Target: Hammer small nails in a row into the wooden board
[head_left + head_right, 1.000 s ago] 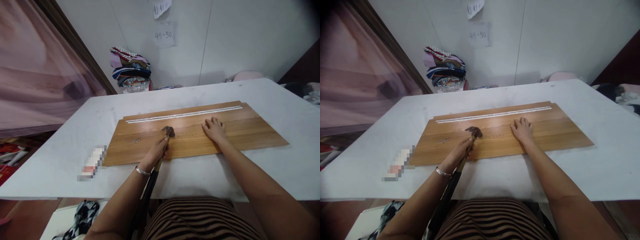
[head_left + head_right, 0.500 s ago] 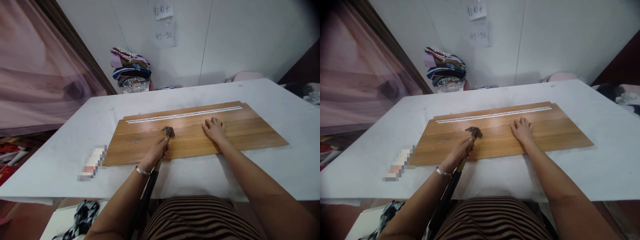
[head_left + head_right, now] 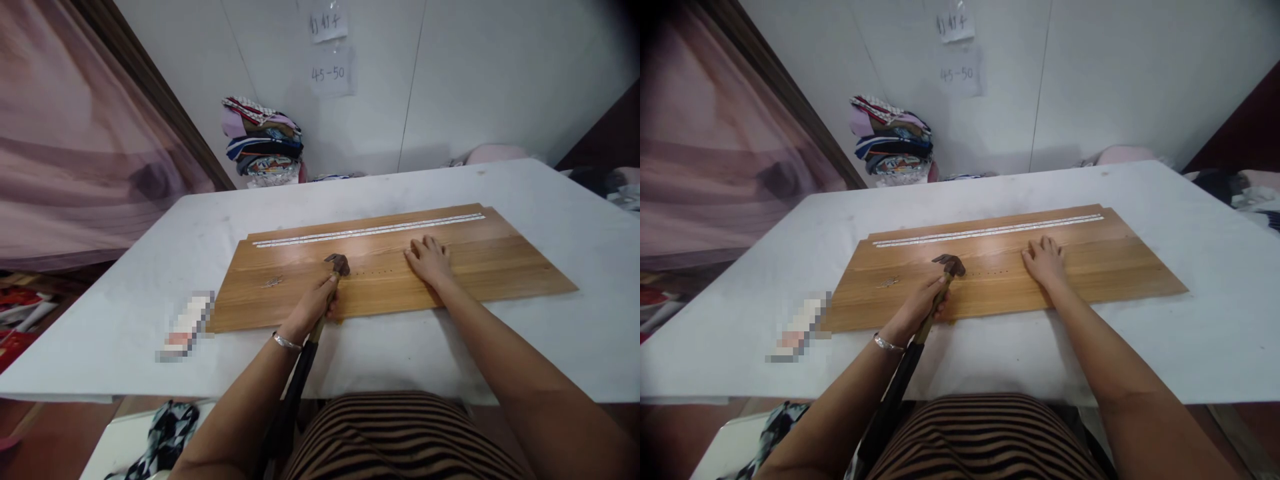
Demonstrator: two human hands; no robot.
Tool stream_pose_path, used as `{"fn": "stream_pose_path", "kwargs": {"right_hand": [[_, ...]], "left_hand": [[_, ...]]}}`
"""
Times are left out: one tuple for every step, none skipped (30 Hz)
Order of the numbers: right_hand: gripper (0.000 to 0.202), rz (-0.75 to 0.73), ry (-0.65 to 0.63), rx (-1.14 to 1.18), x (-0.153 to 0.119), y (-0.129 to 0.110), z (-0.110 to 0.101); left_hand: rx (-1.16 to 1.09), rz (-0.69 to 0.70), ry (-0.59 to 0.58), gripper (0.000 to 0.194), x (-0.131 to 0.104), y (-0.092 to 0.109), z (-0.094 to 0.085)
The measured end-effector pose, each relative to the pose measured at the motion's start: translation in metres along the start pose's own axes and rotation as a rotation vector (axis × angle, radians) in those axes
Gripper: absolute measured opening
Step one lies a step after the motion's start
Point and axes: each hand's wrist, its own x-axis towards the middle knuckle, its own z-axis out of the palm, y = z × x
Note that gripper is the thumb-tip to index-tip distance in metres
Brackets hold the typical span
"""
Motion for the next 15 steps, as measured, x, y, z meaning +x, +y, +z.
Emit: {"fn": "stream_pose_path", "kwargs": {"right_hand": [[0.048,0.000,0.000,0.001,-0.0003,-0.0003,-0.0006],[0.048,-0.001,-0.001,0.001,-0.0006,-0.0006,-0.0010],[0.048,0.000,-0.003,0.002,-0.0008,-0.0006,-0.0013],[0.048,0.002,-0.005,0.004,-0.0009,-0.0006,-0.0013],[0.047,0.003,-0.004,0.006,-0.0010,-0.0005,-0.0012],[0.047,0.003,-0.002,0.009,-0.0010,-0.0003,-0.0011],[0.048,0.002,-0.001,0.012,-0.0010,-0.0002,-0.0008],[0.048,0.002,0.001,0.014,-0.0009,-0.0001,-0.0006],[0.048,0.001,0.001,0.016,-0.0009,0.0000,-0.0005],[0.048,-0.001,0.001,0.016,-0.0009,-0.0001,-0.0005],[0.048,-0.002,0.001,0.016,-0.0009,-0.0001,-0.0004],[0.048,-0.001,0.001,0.015,-0.0010,-0.0002,-0.0004],[0.048,-0.002,0.002,0.014,-0.0010,-0.0003,-0.0004],[0.048,0.000,0.002,0.013,-0.0010,-0.0003,-0.0004],[0.048,0.001,0.001,0.014,-0.0009,-0.0002,-0.0003]], "left_hand": [[0.003,0.001,-0.001,0.044,0.0004,-0.0005,-0.0002],[0.005,0.004,-0.004,0.043,0.0006,-0.0009,-0.0003],[0.004,0.006,-0.009,0.043,0.0007,-0.0013,-0.0004],[0.001,0.010,-0.013,0.042,0.0006,-0.0015,-0.0005],[-0.005,0.013,-0.016,0.042,0.0004,-0.0015,-0.0005],[-0.012,0.015,-0.018,0.041,0.0002,-0.0014,-0.0005],[-0.017,0.015,-0.019,0.040,0.0000,-0.0013,-0.0004],[-0.019,0.014,-0.016,0.040,-0.0002,-0.0012,-0.0004],[-0.018,0.012,-0.014,0.040,-0.0003,-0.0011,-0.0003],[-0.015,0.008,-0.012,0.040,-0.0003,-0.0012,-0.0003],[-0.011,0.006,-0.011,0.040,-0.0004,-0.0012,-0.0003],[-0.007,0.004,-0.012,0.040,-0.0004,-0.0014,-0.0003],[-0.004,0.003,-0.012,0.041,-0.0004,-0.0015,-0.0004],[-0.004,0.003,-0.013,0.041,-0.0004,-0.0015,-0.0005],[-0.005,0.004,-0.014,0.041,-0.0004,-0.0015,-0.0006]]}}
